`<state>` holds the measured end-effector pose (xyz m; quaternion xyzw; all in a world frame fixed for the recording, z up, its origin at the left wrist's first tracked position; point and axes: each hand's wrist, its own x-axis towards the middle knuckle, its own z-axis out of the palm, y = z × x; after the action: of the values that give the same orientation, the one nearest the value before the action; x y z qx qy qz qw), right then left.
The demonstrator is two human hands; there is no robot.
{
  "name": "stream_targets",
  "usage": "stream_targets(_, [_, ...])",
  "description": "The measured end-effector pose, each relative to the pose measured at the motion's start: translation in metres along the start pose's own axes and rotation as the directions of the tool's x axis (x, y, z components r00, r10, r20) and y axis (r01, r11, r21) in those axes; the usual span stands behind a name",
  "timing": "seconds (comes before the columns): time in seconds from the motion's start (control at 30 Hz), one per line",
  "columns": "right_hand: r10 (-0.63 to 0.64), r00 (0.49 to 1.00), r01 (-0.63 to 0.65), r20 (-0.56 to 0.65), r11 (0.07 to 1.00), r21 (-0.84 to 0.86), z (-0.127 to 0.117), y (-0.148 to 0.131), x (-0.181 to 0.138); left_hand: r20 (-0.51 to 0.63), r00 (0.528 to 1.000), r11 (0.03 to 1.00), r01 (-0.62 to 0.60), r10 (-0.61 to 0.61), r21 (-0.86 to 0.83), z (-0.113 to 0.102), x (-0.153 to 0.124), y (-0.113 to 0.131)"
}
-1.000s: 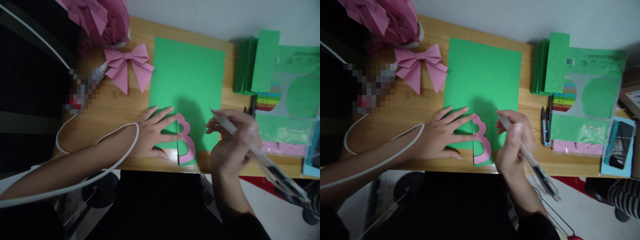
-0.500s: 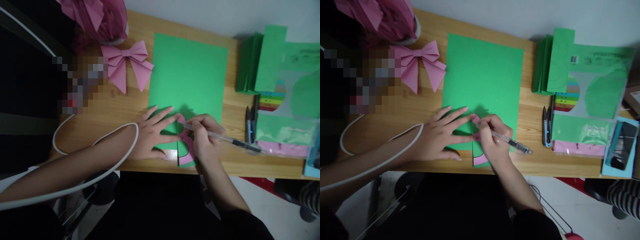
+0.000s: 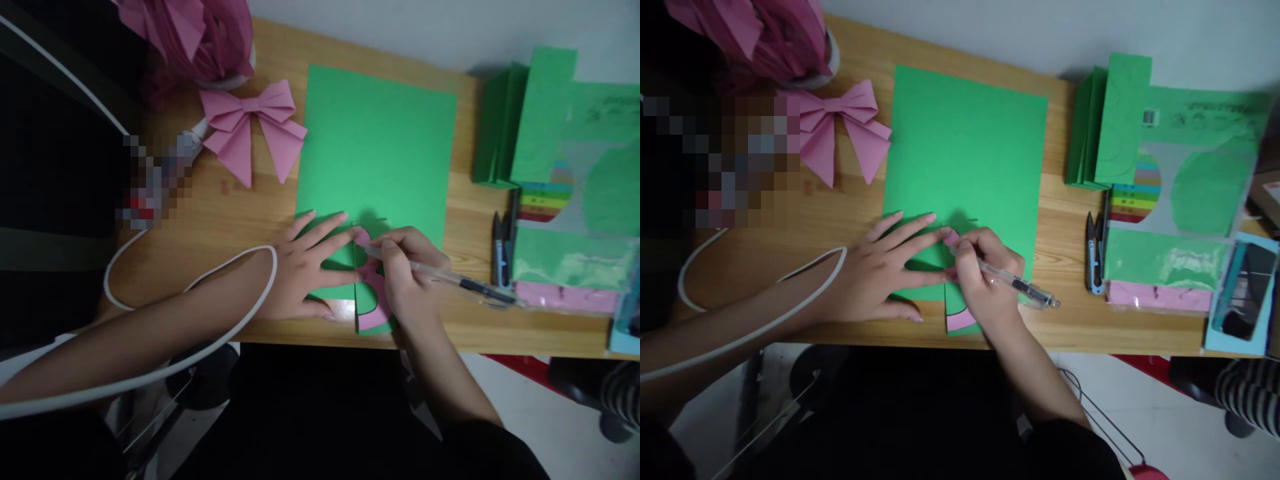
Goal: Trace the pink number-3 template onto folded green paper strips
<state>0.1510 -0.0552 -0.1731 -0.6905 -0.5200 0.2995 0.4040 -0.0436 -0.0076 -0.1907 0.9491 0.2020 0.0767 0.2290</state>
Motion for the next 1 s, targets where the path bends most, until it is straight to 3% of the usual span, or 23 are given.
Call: stream_targets(1.0, [0.016, 1.000, -0.016, 0.009, 1.000, 0.019, 0.0046, 0.0015, 0.0014, 0.009, 1.000, 1.000, 0.021, -0.021, 0.020, -0.0040, 0.0023, 0.0042])
